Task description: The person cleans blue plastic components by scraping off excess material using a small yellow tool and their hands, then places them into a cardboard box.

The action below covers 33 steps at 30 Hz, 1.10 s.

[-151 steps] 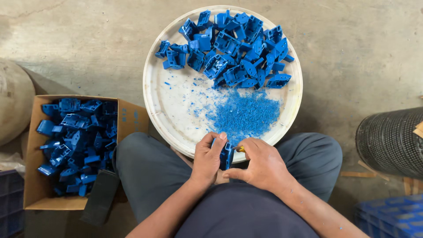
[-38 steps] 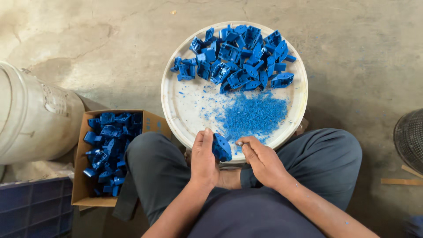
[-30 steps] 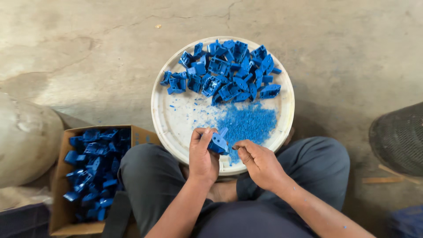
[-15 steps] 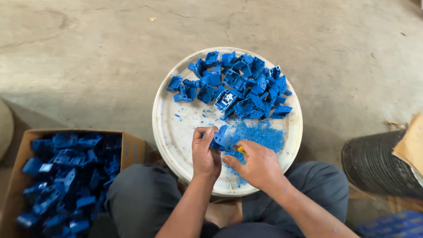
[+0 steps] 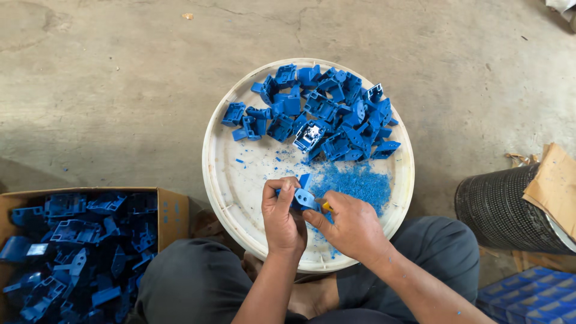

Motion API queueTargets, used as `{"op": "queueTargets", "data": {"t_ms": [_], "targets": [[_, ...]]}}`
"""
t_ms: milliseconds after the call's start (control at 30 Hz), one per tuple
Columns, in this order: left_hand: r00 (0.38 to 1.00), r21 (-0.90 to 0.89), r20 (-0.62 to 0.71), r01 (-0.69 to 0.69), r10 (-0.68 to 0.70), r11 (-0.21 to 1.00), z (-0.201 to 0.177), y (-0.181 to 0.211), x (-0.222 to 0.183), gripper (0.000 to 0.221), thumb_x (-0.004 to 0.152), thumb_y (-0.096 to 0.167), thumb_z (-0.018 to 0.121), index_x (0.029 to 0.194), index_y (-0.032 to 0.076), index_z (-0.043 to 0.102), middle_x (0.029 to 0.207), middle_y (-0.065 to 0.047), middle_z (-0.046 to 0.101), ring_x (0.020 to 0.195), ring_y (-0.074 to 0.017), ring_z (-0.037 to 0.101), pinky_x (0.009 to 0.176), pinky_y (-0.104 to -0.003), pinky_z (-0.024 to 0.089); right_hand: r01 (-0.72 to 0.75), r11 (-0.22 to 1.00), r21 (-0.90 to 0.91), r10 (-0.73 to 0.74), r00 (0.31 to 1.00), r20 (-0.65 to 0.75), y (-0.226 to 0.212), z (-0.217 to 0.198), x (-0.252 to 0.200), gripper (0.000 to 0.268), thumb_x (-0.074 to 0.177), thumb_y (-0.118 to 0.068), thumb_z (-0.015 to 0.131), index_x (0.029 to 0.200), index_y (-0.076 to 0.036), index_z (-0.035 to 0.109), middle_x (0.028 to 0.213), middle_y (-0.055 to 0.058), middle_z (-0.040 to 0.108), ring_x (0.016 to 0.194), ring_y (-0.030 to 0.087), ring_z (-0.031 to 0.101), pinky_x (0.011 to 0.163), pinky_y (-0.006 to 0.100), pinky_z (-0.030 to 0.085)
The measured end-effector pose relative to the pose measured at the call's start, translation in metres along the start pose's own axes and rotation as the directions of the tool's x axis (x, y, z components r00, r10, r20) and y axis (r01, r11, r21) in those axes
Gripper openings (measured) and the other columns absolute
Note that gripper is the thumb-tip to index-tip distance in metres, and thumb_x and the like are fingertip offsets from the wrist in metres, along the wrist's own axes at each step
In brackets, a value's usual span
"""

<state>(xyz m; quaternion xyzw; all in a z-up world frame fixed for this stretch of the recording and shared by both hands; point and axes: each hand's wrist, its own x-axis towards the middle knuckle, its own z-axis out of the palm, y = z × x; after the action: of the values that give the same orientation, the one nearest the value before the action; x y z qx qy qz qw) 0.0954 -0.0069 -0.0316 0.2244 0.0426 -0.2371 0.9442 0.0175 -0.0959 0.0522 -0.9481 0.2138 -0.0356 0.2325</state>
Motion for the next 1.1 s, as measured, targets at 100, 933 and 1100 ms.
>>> {"op": "queueTargets", "data": {"t_ms": [100,933,1100], "targets": [[1.0,0.015,0.003,-0.013,0.013,1.0,-0.001,0.001,-0.002,0.013,0.098,0.011,0.068,0.094,0.008,0.056,0.094,-0.006,0.057,0.094,-0.0161,0.051,0.091,-0.032,0.041,-0.012,1.0,-0.017,0.012,1.0,0.022,0.0,0.004,0.0,0.054,0.087,-0.058,0.066,0.081,-0.005,0.063,0.073,0.016,0.069,0.073,0.039,0.068,0.061,0.047,0.052],[0.993,0.179,-0.108,0.076,-0.057,0.981,0.004,0.004,-0.004,0.019,0.097,0.022,0.069,0.09,0.008,0.057,0.087,-0.001,0.06,0.078,-0.0083,0.052,0.072,-0.026,0.045,-0.06,0.995,0.075,0.049,0.99,0.134,0.017,0.014,-0.014,0.046,0.085,-0.051,0.073,0.078,-0.006,0.068,0.062,0.012,0.06,0.061,0.033,0.062,0.056,0.044,0.048],[0.955,0.31,-0.272,0.204,-0.119,0.929,0.003,0.006,0.0,0.031,0.096,0.03,0.072,0.079,0.009,0.056,0.07,0.003,0.053,0.061,-0.0056,0.042,0.054,-0.026,0.037,-0.001,0.99,0.14,0.006,0.999,-0.039,0.014,0.011,-0.015,0.052,0.07,-0.051,0.084,0.092,-0.006,0.072,0.064,0.007,0.057,0.056,0.023,0.058,0.054,0.038,0.048]]}}
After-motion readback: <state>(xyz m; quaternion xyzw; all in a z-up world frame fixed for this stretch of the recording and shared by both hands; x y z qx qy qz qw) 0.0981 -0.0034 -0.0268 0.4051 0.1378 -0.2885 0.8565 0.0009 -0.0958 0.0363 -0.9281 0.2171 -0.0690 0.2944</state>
